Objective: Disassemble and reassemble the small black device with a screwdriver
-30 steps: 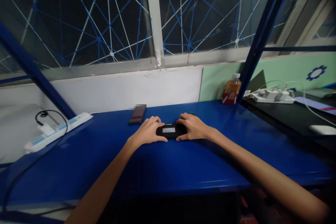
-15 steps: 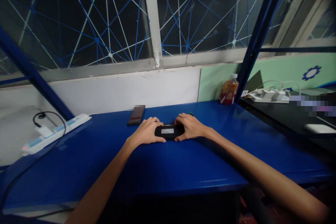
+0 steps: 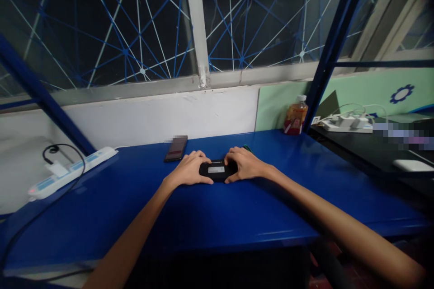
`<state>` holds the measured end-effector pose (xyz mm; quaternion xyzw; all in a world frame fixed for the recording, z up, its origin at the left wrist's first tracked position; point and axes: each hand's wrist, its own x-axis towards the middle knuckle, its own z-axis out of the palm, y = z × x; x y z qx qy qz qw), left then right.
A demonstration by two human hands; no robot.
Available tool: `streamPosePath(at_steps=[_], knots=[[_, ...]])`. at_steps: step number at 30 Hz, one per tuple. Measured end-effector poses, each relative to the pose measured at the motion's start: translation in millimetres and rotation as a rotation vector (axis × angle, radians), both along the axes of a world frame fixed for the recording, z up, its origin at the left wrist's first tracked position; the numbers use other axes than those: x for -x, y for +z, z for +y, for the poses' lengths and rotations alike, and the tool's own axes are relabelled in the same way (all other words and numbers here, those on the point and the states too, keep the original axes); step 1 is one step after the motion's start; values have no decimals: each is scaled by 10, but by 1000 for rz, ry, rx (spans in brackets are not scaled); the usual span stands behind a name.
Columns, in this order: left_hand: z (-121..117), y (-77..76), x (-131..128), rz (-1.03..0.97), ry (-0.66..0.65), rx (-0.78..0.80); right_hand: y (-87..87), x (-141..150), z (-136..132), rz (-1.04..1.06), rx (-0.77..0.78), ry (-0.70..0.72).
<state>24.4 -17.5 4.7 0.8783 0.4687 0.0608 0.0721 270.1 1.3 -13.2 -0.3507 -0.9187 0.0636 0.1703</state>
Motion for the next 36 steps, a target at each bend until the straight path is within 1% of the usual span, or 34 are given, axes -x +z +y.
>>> streamPosePath(at_steps=[4, 7, 12, 17, 20, 23, 28, 32, 36], knots=[[2, -12, 8, -20, -6, 6, 4, -36, -5, -30, -71, -43], [7, -9, 35, -26, -19, 19, 20, -80, -2, -50, -90, -54], [59, -19, 120, -22, -15, 33, 37, -148, 26, -81, -77, -41], [96, -38, 160, -30, -16, 50, 23, -153, 34, -86, -53, -36], [81, -10, 160, -31, -18, 39, 17, -142, 27, -78, -52, -37], [57, 50, 185, -30, -7, 29, 27, -147, 23, -71, -67, -37], [56, 138, 308, 11, 42, 40, 80, -192, 29, -104, -72, -39], [75, 145, 380, 15, 34, 74, 103, -208, 32, -118, -59, -25], [77, 130, 374, 11, 20, 94, 93, -197, 33, -119, -60, -22]])
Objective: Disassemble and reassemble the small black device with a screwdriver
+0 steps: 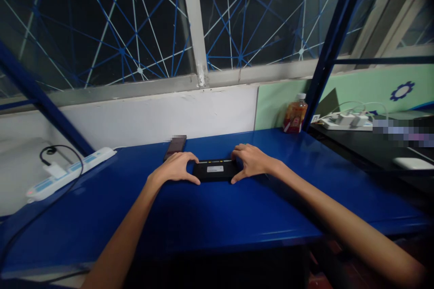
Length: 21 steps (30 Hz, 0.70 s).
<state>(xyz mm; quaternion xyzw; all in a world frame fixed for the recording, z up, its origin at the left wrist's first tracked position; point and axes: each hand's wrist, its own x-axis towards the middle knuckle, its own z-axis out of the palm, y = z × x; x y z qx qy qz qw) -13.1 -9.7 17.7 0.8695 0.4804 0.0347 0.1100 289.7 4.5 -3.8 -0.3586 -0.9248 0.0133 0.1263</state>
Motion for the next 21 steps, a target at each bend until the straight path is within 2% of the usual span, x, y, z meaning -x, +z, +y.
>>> streamPosePath(at_steps=[9, 21], knots=[[51, -86, 8, -43, -16, 95, -55, 9, 15, 27, 38, -14], [58, -81, -4, -71, 22, 100, -38, 34, -10, 23, 52, -50]])
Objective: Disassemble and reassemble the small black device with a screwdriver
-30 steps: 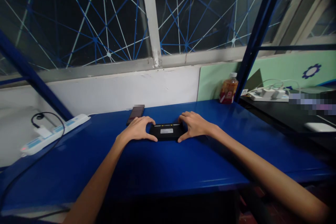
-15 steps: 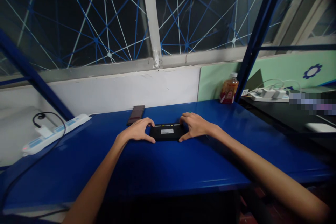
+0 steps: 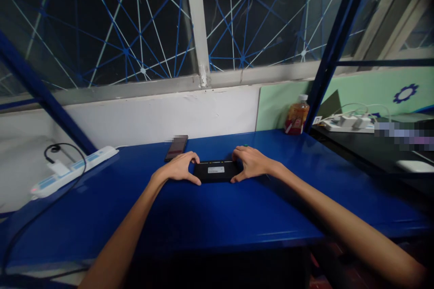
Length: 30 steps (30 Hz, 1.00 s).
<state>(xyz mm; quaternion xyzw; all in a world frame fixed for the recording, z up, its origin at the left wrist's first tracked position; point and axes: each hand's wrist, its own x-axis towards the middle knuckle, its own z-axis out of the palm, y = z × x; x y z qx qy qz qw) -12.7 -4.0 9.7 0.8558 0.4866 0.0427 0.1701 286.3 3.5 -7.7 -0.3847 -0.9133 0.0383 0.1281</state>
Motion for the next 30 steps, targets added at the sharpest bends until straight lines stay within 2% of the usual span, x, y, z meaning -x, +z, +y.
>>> streamPosePath(at_steps=[13, 23, 26, 30], knots=[[-6, 21, 1, -106, -28, -30, -15, -2, 16, 59, -7, 17], [-23, 63, 39, -41, -24, -54, 30, -51, 27, 153, -9, 35], [-71, 121, 43, 11, -27, -44, 68, -157, 125, 189, -96, -130], [-145, 116, -108, 63, -27, -103, -3, -289, 303, 85, -100, -515]])
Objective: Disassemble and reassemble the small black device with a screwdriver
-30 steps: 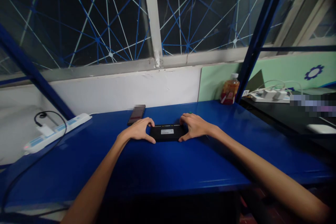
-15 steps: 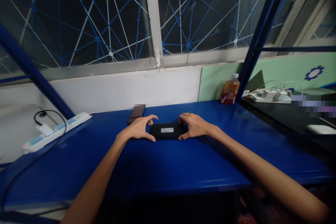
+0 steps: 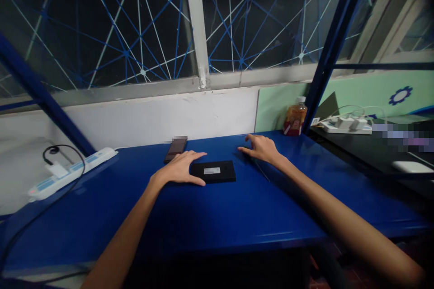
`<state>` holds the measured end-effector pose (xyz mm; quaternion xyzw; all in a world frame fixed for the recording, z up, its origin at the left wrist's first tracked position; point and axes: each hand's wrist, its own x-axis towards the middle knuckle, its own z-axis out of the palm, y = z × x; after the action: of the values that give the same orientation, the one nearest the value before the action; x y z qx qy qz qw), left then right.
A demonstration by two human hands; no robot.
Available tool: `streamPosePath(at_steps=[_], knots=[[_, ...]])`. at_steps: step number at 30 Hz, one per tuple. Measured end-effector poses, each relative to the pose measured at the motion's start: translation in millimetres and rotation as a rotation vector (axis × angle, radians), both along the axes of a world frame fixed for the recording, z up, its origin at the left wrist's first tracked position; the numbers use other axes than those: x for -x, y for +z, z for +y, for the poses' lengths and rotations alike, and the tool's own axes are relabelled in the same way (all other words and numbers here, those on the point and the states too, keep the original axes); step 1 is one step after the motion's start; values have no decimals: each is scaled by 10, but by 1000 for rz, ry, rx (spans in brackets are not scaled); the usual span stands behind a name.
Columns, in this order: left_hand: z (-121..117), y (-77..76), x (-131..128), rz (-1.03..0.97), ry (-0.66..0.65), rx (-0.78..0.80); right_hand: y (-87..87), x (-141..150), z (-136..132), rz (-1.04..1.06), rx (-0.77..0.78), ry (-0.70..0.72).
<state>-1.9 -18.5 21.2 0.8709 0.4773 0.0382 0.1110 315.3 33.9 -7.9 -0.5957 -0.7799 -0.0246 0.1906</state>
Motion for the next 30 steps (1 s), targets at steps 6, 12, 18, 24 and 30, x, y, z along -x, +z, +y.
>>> streamPosePath(at_steps=[6, 12, 18, 24, 30], knots=[[-48, -298, -426, -81, -94, -187, -198, -18, 140, 47, 172, -64], [-36, -480, -499, -104, -137, -264, -84, -49, 172, 239, 102, -14], [-40, -482, -487, -122, -144, -263, 25, -75, 114, 765, -88, 128], [-38, -444, -480, -138, -132, -213, 23, -11, 61, 932, -204, 197], [-62, -391, -476, -122, -148, -198, 5, -20, 65, 858, -270, 130]])
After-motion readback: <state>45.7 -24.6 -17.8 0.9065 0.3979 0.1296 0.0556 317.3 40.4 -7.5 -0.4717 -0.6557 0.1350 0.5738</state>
